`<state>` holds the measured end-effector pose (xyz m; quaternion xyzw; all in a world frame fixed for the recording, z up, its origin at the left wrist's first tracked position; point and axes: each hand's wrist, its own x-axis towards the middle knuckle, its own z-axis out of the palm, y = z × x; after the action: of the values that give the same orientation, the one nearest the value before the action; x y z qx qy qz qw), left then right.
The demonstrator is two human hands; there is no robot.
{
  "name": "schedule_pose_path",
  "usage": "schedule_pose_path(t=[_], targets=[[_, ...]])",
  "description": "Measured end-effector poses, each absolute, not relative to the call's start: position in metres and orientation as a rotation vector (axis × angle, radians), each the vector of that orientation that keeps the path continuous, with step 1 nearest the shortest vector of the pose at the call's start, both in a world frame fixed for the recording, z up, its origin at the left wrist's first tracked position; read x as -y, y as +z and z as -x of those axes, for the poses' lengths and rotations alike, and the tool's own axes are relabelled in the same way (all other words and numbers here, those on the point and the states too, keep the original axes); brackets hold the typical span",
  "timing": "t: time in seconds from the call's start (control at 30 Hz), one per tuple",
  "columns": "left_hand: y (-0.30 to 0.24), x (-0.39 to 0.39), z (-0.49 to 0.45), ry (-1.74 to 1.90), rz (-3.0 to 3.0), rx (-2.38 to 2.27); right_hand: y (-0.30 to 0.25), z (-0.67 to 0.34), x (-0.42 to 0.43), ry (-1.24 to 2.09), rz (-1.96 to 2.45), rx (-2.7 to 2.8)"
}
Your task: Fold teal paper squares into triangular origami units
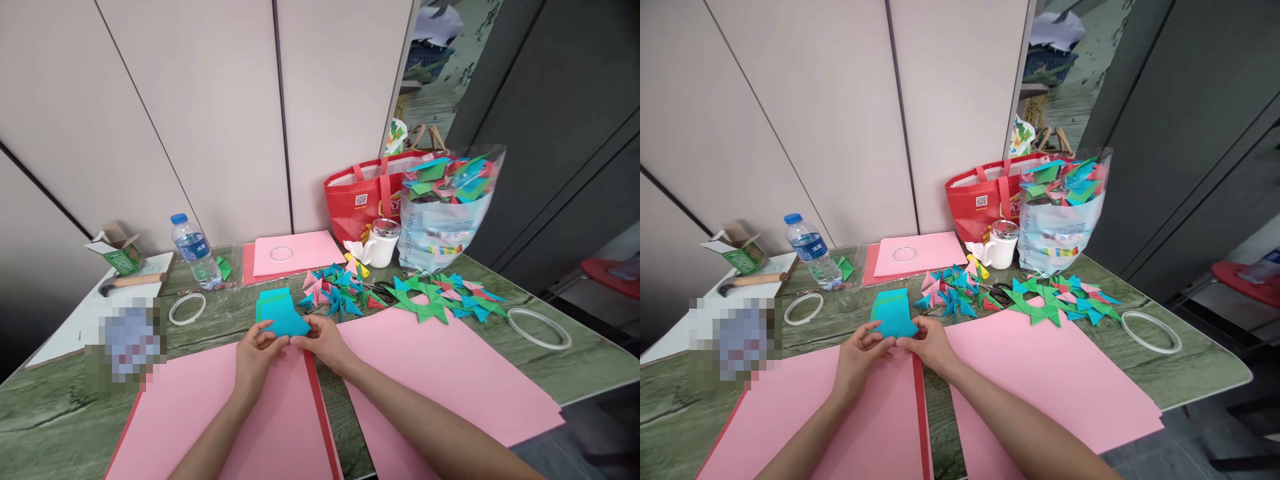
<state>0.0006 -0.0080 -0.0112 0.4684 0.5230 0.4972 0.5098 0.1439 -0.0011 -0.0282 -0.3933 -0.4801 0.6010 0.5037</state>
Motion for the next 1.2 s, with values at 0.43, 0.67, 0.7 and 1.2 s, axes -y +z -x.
schedule_pose_path(t=[0.43, 0.67, 0.7, 1.2], targets=[[-0.0088, 0.0101, -0.0005, 1.165, -1.106, -1.171, -0.0261, -0.1464, 0.0029, 1.406, 0.963, 1.279], [-0.0095, 0.0092, -0.0042, 1.142, -1.116, -1.127, -0.0282, -0.1473, 0.0013, 1.513, 0.95, 1.183], [-0.0099, 0.0088, -0.0037, 1.129, -1.118, -1.136, -0.0288, -0.1475, 0.001, 1.514, 0.944, 1.199], [-0.008, 0.0084, 0.0, 1.03, -1.229, -1.164, -0.0293, -0.1422, 0.0046, 1.547, 0.94, 1.038]])
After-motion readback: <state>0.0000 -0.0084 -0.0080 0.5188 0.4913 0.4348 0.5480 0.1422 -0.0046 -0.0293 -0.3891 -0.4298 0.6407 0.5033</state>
